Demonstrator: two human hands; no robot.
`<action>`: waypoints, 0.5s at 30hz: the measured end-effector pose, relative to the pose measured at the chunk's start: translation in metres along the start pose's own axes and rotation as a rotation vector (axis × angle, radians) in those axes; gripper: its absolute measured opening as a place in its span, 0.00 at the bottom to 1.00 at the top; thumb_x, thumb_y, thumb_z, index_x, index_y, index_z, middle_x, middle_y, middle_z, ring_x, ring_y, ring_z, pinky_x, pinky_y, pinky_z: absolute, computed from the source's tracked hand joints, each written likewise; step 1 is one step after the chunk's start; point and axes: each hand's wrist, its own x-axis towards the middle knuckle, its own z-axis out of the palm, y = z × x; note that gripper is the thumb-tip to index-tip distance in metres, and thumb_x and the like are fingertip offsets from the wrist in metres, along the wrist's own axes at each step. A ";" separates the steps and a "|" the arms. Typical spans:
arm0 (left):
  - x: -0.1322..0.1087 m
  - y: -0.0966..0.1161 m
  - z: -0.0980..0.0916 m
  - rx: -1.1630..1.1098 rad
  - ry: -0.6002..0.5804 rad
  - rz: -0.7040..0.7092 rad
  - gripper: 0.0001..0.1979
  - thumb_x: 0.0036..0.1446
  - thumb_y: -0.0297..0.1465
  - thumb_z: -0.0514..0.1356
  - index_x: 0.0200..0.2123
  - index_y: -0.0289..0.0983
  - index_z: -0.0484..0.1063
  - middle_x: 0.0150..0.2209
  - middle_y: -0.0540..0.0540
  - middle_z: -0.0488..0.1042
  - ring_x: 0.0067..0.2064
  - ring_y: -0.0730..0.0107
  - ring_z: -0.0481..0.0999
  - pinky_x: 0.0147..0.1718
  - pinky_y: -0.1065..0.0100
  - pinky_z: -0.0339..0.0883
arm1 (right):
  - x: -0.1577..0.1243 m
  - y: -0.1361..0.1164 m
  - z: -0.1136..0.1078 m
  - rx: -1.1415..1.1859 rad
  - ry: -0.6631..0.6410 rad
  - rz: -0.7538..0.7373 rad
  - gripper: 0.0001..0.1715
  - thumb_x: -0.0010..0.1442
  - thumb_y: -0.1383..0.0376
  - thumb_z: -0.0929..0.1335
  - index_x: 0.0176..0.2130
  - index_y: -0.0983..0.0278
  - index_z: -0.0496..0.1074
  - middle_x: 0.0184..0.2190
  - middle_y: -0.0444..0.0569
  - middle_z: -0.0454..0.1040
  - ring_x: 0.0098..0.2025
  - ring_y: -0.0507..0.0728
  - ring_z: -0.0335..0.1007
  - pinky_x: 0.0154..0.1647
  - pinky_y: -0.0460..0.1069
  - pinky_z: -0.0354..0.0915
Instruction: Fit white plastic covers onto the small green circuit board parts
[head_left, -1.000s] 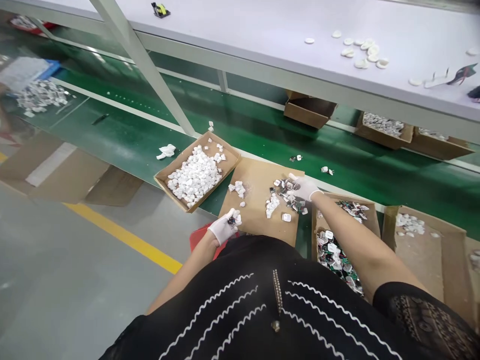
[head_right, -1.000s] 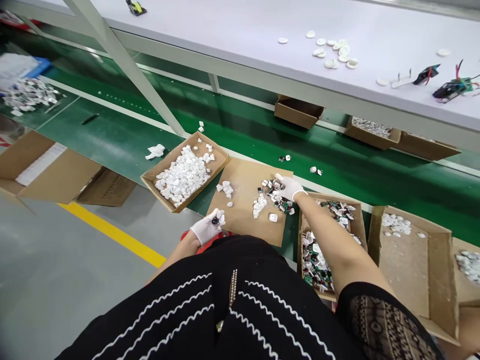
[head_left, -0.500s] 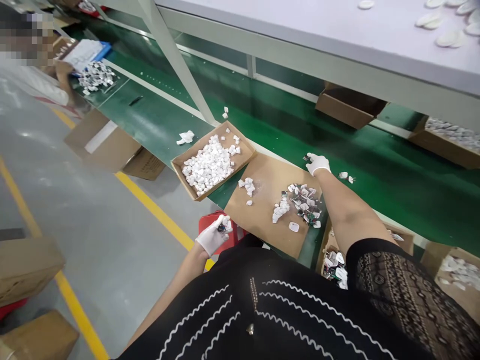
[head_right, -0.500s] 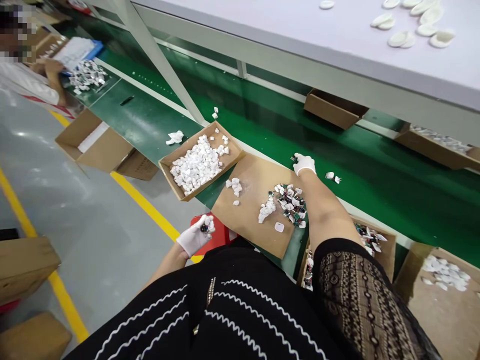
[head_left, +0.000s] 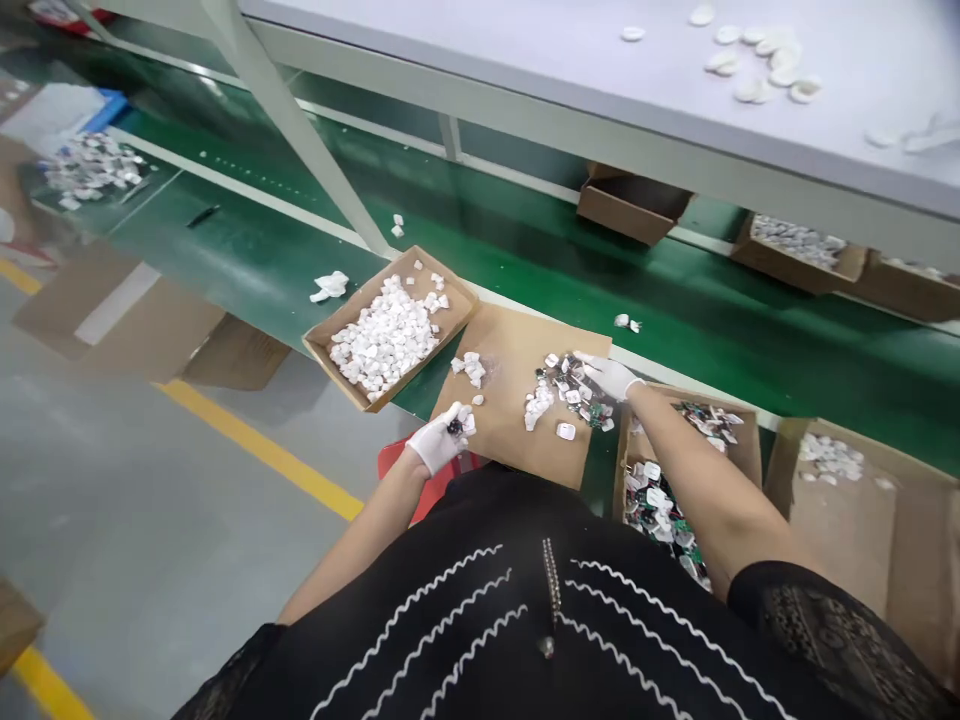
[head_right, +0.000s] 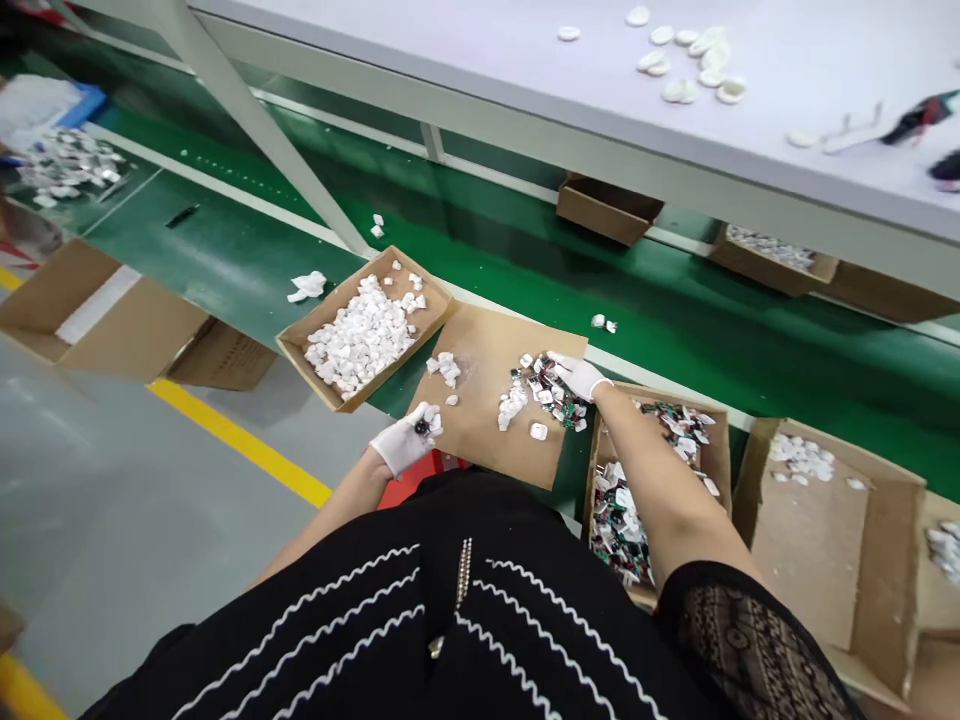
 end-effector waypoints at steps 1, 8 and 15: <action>0.006 0.003 0.007 0.028 -0.037 -0.016 0.12 0.63 0.37 0.63 0.35 0.34 0.70 0.32 0.49 0.70 0.30 0.77 0.68 0.24 0.75 0.61 | -0.009 0.000 -0.002 0.013 0.039 0.016 0.28 0.64 0.63 0.64 0.62 0.58 0.70 0.63 0.45 0.70 0.65 0.58 0.64 0.70 0.54 0.56; 0.034 0.000 0.041 0.166 -0.175 -0.147 0.14 0.56 0.36 0.70 0.32 0.35 0.68 0.31 0.49 0.66 0.30 0.77 0.67 0.22 0.75 0.56 | -0.088 0.001 0.024 0.039 0.293 0.306 0.36 0.62 0.64 0.62 0.68 0.62 0.60 0.68 0.54 0.61 0.69 0.63 0.58 0.71 0.60 0.55; 0.037 -0.022 0.050 0.178 -0.159 -0.159 0.15 0.54 0.30 0.71 0.30 0.37 0.65 0.29 0.51 0.67 0.28 0.75 0.66 0.23 0.70 0.55 | -0.096 -0.019 0.093 -0.016 0.378 0.395 0.35 0.65 0.57 0.67 0.67 0.61 0.59 0.63 0.62 0.64 0.61 0.67 0.67 0.62 0.66 0.64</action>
